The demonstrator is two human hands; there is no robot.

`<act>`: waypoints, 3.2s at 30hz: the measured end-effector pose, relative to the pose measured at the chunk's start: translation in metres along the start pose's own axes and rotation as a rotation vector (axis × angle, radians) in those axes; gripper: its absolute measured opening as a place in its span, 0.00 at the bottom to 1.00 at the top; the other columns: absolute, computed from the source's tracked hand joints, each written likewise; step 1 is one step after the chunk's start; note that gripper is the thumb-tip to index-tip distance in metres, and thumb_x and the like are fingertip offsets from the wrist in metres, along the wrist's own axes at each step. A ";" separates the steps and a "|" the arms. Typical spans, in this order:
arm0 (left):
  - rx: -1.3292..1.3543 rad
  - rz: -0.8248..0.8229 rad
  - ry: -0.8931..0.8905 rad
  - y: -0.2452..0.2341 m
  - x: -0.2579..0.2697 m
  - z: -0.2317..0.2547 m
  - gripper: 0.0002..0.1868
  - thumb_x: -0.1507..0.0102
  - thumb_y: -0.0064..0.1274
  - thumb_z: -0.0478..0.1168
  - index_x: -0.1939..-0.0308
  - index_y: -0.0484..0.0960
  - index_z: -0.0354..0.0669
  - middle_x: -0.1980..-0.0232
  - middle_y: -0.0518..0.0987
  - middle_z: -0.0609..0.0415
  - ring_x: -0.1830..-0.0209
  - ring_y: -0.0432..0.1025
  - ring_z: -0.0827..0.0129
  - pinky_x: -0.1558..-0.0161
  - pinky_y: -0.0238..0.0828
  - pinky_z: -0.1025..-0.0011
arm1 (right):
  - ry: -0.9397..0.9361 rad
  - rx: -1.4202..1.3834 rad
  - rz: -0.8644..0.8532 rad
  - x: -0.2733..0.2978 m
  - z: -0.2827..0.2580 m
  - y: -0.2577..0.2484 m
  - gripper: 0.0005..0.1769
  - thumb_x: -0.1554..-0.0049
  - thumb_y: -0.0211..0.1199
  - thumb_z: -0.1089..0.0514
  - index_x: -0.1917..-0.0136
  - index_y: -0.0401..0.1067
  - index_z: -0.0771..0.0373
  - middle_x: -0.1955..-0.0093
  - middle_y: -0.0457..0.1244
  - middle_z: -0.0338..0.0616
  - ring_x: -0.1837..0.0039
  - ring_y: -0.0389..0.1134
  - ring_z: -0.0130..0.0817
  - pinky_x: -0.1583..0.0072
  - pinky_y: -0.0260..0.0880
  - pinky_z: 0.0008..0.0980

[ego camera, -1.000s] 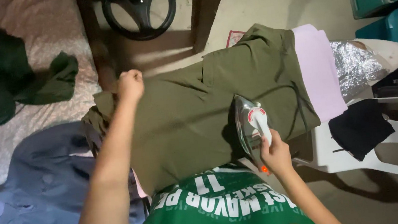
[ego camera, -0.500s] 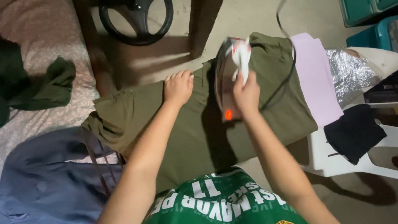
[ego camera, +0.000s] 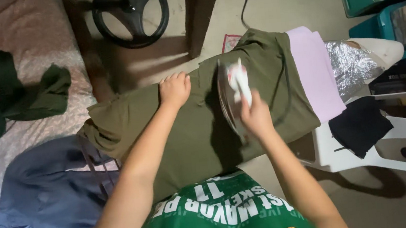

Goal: Ironing various shirts and pants on a folding ironing board.

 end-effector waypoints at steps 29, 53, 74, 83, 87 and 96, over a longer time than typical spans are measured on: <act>1.240 0.012 -0.566 0.122 -0.083 -0.026 0.13 0.29 0.51 0.46 0.59 0.75 0.39 0.66 0.70 0.62 0.65 0.62 0.75 0.60 0.65 0.71 | 0.034 0.001 0.159 -0.119 0.024 -0.015 0.15 0.33 0.54 0.48 0.45 0.68 0.61 0.59 0.69 0.62 0.54 0.70 0.65 0.53 0.69 0.57; 1.580 0.070 -0.514 0.104 -0.078 -0.019 0.08 0.34 0.61 0.41 0.59 0.82 0.40 0.62 0.78 0.64 0.61 0.69 0.79 0.54 0.68 0.76 | 0.054 0.092 -0.192 0.042 0.068 -0.055 0.20 0.42 0.61 0.50 0.37 0.71 0.56 0.66 0.68 0.55 0.62 0.72 0.55 0.58 0.71 0.47; 1.510 0.082 -0.665 0.098 -0.073 -0.021 0.15 0.36 0.61 0.43 0.50 0.84 0.37 0.55 0.84 0.62 0.55 0.75 0.79 0.51 0.72 0.75 | 0.101 0.087 -0.214 0.087 0.070 -0.075 0.22 0.40 0.58 0.51 0.36 0.68 0.60 0.62 0.69 0.60 0.60 0.73 0.60 0.56 0.72 0.49; 1.439 0.083 -0.559 0.099 -0.077 -0.020 0.09 0.31 0.57 0.42 0.59 0.81 0.39 0.65 0.75 0.67 0.64 0.66 0.82 0.58 0.66 0.78 | 0.253 0.083 -0.014 0.095 0.101 -0.065 0.18 0.38 0.56 0.51 0.37 0.69 0.57 0.60 0.69 0.59 0.58 0.73 0.59 0.56 0.72 0.50; 1.378 0.102 -0.521 0.096 -0.076 -0.018 0.10 0.30 0.57 0.42 0.61 0.80 0.38 0.66 0.73 0.67 0.65 0.62 0.81 0.60 0.63 0.76 | 0.219 -0.010 0.091 0.013 0.082 -0.044 0.15 0.35 0.54 0.49 0.40 0.70 0.57 0.60 0.69 0.59 0.57 0.73 0.59 0.55 0.71 0.51; 0.922 0.037 -0.577 0.106 -0.077 -0.028 0.16 0.33 0.56 0.46 0.49 0.77 0.37 0.58 0.79 0.57 0.59 0.71 0.72 0.55 0.70 0.70 | 0.082 -0.017 0.152 -0.144 0.043 -0.034 0.16 0.34 0.55 0.45 0.45 0.70 0.59 0.60 0.69 0.60 0.54 0.71 0.63 0.52 0.69 0.56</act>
Point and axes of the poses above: each hand's wrist, its own x-axis away from the middle knuckle, its own y-axis out of the palm, z = x × y, the point moved 7 cm from there along -x, towards the middle knuckle
